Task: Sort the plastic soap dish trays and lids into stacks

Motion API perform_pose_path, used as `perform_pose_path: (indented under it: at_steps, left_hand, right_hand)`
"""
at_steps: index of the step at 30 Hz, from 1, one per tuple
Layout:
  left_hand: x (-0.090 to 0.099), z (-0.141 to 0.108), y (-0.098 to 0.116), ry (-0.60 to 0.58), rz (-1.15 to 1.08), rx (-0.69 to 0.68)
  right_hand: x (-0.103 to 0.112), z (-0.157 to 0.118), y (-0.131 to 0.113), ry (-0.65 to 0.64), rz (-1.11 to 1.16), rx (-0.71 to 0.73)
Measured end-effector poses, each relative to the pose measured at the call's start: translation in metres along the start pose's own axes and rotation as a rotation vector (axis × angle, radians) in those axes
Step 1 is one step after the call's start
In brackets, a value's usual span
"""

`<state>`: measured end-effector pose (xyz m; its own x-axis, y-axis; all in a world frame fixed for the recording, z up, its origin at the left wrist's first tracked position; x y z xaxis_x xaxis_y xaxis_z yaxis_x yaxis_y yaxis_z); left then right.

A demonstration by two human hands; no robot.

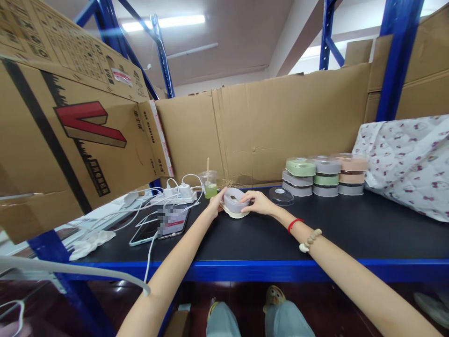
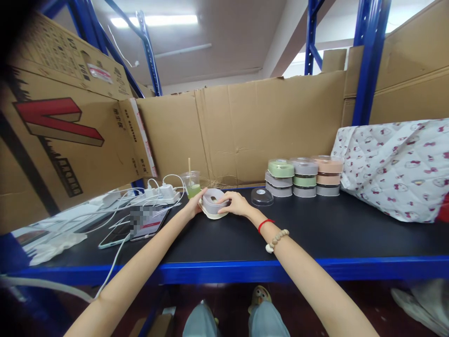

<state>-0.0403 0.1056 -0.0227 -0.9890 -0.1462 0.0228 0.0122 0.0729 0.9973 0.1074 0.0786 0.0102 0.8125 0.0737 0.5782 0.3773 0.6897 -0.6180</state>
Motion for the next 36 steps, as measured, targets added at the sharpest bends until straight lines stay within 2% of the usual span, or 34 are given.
perform_pose_path:
  at_steps: [2,5,8,10,11,14,18,24,29,36]
  left_hand:
    - [0.001,-0.002,0.001,0.034,-0.039,-0.014]
    - [-0.001,-0.006,0.008,0.048,-0.078,-0.064]
    - [-0.007,-0.010,0.017,0.014,-0.102,-0.144]
    - [-0.014,-0.013,0.023,-0.039,-0.113,-0.198]
    - [-0.018,-0.015,0.025,-0.066,-0.122,-0.219]
    - [-0.026,-0.019,0.027,-0.141,-0.170,-0.241]
    - [-0.033,-0.023,0.027,-0.231,-0.221,-0.236]
    - [-0.037,-0.026,0.029,-0.300,-0.187,-0.246]
    - [-0.040,-0.029,0.025,-0.314,-0.231,-0.152]
    - [-0.040,-0.033,0.035,-0.355,-0.198,-0.269]
  right_hand:
    - [-0.001,0.000,-0.003,0.037,-0.008,0.015]
    - [0.009,0.000,-0.001,0.223,0.051,-0.047]
    - [0.020,-0.006,0.018,0.409,0.224,-0.292]
    - [0.017,-0.011,0.030,0.431,0.373,-0.458]
    - [0.015,-0.012,0.032,0.421,0.441,-0.496]
    - [0.013,-0.010,0.027,0.410,0.559,-0.457]
    - [0.018,-0.009,0.023,0.480,0.586,-0.370]
    - [0.023,-0.008,0.023,0.495,0.566,-0.293]
    - [0.026,-0.008,0.014,0.491,0.551,-0.265]
    - [0.031,-0.009,0.015,0.524,0.540,-0.267]
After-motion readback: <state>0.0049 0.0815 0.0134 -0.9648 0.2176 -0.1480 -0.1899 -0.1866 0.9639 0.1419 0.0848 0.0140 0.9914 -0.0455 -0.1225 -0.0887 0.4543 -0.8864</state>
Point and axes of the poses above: each hand's wrist, its own z-axis towards the middle knuckle, its own x-axis out of the back of the hand, y = z × x, the point moved 8 cm from there along z, towards the middle knuckle, and after that the axes turned 5 degrees about z, right-handed, at the moved point
